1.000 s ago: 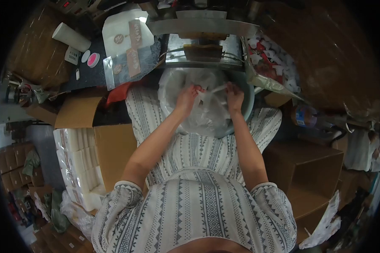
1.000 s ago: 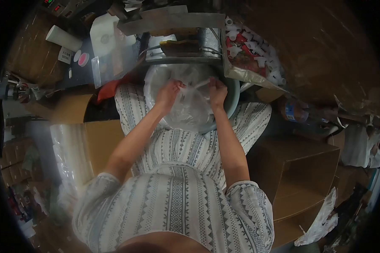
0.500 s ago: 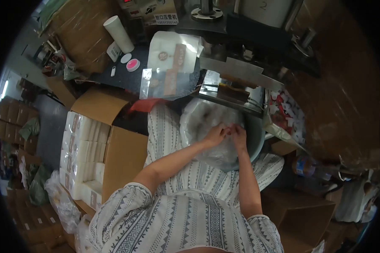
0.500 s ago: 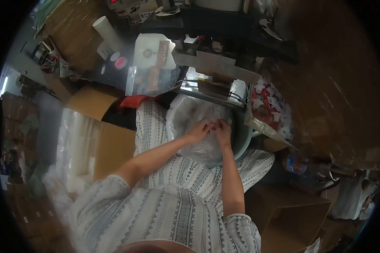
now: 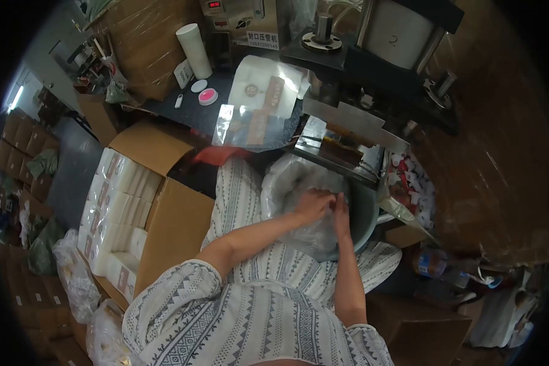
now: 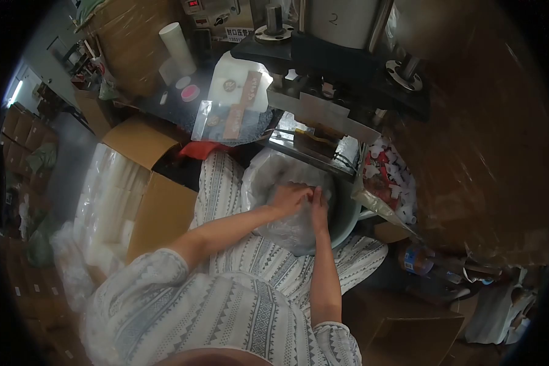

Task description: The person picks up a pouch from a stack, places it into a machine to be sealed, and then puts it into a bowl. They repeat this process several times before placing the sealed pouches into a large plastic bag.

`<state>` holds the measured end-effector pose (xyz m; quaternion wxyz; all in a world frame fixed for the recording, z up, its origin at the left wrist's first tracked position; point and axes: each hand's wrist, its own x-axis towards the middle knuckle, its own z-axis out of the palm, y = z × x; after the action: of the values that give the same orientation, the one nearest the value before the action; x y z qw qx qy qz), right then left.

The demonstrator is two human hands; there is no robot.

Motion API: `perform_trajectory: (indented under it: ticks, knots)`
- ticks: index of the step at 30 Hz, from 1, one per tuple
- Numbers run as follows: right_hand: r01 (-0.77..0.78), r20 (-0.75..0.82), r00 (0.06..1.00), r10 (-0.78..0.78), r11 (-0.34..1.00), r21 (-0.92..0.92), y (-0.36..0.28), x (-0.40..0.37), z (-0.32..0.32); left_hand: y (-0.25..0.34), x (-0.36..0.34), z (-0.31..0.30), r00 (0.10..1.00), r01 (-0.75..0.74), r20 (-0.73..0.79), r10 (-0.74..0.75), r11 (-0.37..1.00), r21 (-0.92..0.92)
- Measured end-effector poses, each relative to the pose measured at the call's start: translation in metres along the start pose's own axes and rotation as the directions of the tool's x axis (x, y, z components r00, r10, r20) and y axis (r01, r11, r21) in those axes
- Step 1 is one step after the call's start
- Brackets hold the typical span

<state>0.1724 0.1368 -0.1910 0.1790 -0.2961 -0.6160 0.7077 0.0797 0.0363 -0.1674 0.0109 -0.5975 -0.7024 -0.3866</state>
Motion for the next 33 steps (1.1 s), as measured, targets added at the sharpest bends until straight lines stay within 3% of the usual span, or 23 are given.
perform_trajectory:
  ticks: [2,3,5,7,9,10,11,13,15,16,17,18,19,21,22,23,24,26,28,30,32,33]
  knots:
    - [0.003,-0.008,1.0,-0.003,1.0,-0.005,0.0,0.003,0.005,0.005,0.001,-0.009,0.975,0.221,-0.019,-0.221,0.975,0.035]
    - [-0.006,-0.021,1.0,0.006,1.0,-0.006,-0.001,0.001,0.009,0.003,-0.001,-0.005,0.974,0.227,-0.016,-0.226,0.973,0.036]
    - [-0.064,0.041,0.997,0.067,0.996,-0.056,0.0,0.003,0.003,0.001,-0.008,0.007,0.956,0.232,-0.177,-0.234,0.972,-0.036]
    - [-0.11,0.086,0.989,0.12,0.988,-0.109,0.005,0.007,-0.001,-0.007,-0.01,0.006,0.974,0.187,-0.13,-0.186,0.982,-0.003]
    - [-0.072,0.067,0.996,0.06,0.978,0.196,0.018,0.009,0.0,-0.014,-0.007,0.004,0.987,0.136,-0.089,-0.134,0.991,0.018]
    - [-0.079,0.055,0.996,0.069,0.978,0.195,0.022,0.01,0.0,-0.018,-0.008,0.003,0.997,0.055,-0.063,-0.052,0.997,0.055]
    - [-0.054,-0.012,0.998,0.056,0.992,0.117,0.025,0.011,0.002,-0.019,-0.01,0.002,0.999,-0.027,-0.034,0.03,0.996,0.089]
    - [-0.046,-0.08,0.996,0.049,0.998,0.039,0.032,0.016,-0.002,-0.02,-0.019,0.006,1.0,-0.002,0.02,0.001,0.996,0.088]
    - [0.103,-0.145,0.974,-0.173,0.91,-0.401,0.047,0.026,-0.02,-0.014,-0.034,0.005,0.997,0.029,0.071,-0.036,0.995,0.096]
    - [0.092,-0.14,0.977,-0.159,0.912,-0.4,0.063,0.033,-0.034,-0.003,-0.045,0.002,0.989,0.051,0.135,-0.055,0.998,0.035]
    - [0.024,-0.244,0.96,-0.136,0.91,-0.413,0.086,0.039,-0.048,0.007,-0.057,0.0,0.977,0.08,0.2,-0.073,0.997,-0.023]
    - [-0.04,-0.344,0.931,-0.119,0.906,-0.421,0.092,0.039,-0.05,0.012,-0.065,0.0,0.975,0.094,0.205,-0.088,0.995,-0.019]
    - [-0.036,-0.33,0.937,-0.116,0.906,-0.421,0.098,0.039,-0.049,0.015,-0.066,0.002,0.972,0.153,0.185,-0.143,0.988,-0.038]
    - [0.001,-0.412,0.879,-0.238,0.867,-0.499,0.083,0.022,-0.042,0.025,-0.062,0.003,0.962,0.232,0.159,-0.221,0.971,-0.057]
    - [-0.003,-0.397,0.889,-0.229,0.864,-0.504,0.063,0.007,-0.033,0.034,-0.048,-0.003,0.98,0.188,-0.075,-0.185,0.982,0.031]
    - [0.1,-0.27,0.941,-0.205,0.929,-0.357,0.033,-0.012,-0.018,0.037,-0.039,-0.005,0.947,0.163,-0.298,-0.118,0.978,0.13]
    - [0.176,-0.134,0.97,-0.203,0.966,-0.187,0.004,-0.028,-0.006,0.028,-0.037,0.004,0.942,0.182,-0.307,-0.136,0.975,0.126]
    - [0.153,-0.044,0.984,-0.171,0.949,-0.274,-0.044,-0.06,0.014,0.011,-0.047,0.026,0.972,0.217,0.095,-0.217,0.976,0.001]
    - [0.162,0.071,0.987,-0.146,0.923,-0.348,-0.058,-0.073,0.019,0.027,-0.043,0.012,0.961,0.274,0.058,-0.271,0.959,-0.07]
    - [0.298,0.079,0.952,-0.297,0.954,-0.011,-0.056,-0.083,0.003,0.047,-0.041,-0.016,0.94,0.34,0.013,-0.341,0.932,-0.122]
    - [0.295,-0.164,0.926,-0.339,0.924,-0.244,-0.066,-0.084,-0.017,0.069,-0.043,-0.049,0.947,0.322,0.036,-0.321,0.934,-0.153]
    - [0.235,-0.174,0.943,-0.282,0.939,-0.252,-0.062,-0.075,-0.033,0.08,-0.044,-0.071,0.933,0.357,-0.003,-0.36,0.926,-0.122]
